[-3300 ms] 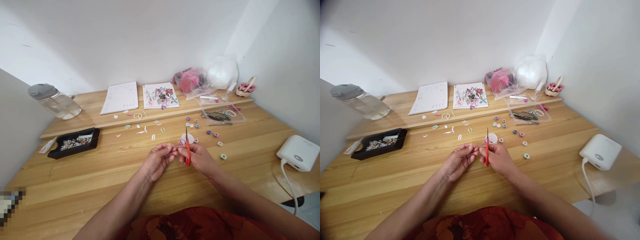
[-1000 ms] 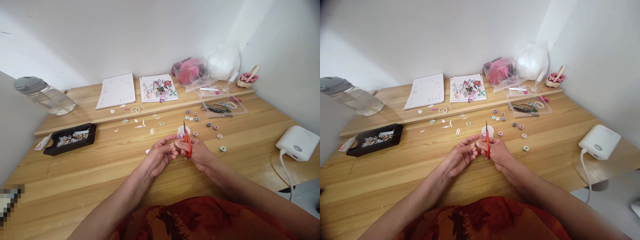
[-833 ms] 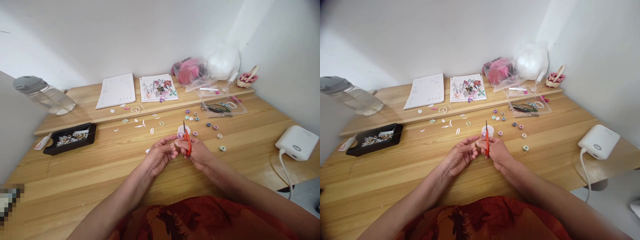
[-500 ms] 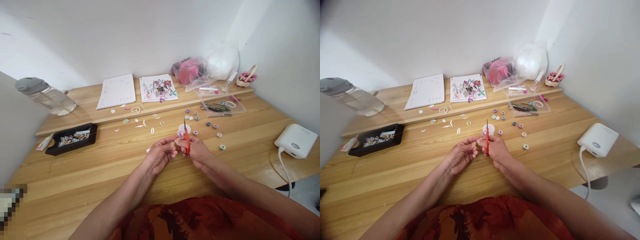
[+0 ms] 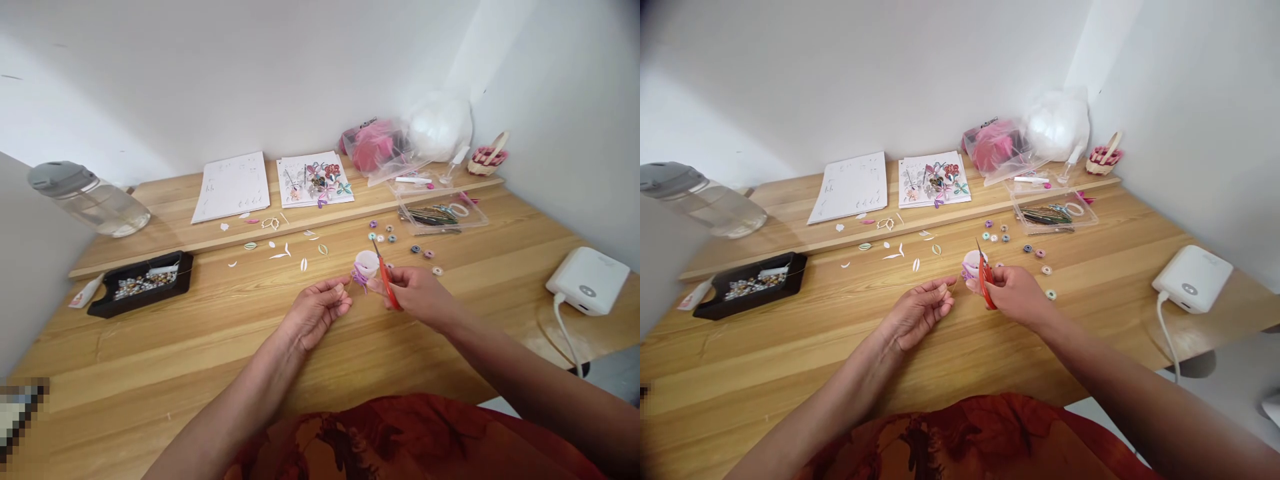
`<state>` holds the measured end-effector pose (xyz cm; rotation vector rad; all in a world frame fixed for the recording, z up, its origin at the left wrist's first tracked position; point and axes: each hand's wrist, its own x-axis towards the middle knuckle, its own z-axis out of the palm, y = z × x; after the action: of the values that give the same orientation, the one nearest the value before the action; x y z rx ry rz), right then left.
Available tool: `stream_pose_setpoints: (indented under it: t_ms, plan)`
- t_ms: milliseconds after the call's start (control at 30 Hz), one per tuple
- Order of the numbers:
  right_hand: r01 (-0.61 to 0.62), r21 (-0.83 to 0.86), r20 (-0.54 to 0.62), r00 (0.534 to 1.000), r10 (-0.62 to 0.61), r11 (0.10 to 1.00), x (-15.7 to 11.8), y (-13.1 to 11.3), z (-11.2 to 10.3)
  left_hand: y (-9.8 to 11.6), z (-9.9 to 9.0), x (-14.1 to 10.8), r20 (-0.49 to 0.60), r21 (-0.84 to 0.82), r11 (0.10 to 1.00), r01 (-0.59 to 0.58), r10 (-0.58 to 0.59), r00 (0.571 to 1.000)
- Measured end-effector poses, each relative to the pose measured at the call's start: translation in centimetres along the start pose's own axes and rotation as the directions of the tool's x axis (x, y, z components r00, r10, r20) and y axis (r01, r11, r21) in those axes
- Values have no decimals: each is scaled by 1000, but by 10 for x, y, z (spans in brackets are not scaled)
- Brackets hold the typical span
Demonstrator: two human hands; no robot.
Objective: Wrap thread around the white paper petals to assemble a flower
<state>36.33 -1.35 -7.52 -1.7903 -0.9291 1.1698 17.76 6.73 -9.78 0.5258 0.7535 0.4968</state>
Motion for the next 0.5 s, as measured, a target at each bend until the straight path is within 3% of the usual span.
stream_pose_setpoints:
  t_ms: [100, 267, 500]
  plan:
    - [-79, -87, 108, 990, 88, 993, -13, -6, -14, 1, 0, 1, -21, -1, 1000, 22, -22, 1000]
    - [-243, -55, 336, 909, 247, 968, -19, -9, -15, 1, 2, 1, -33, 8, 1000, 30, -30, 999]
    - [-202, -164, 384, 888, 252, 965, -3, -13, -13, 1, 1, 1, -8, 19, 999, 32, -32, 999]
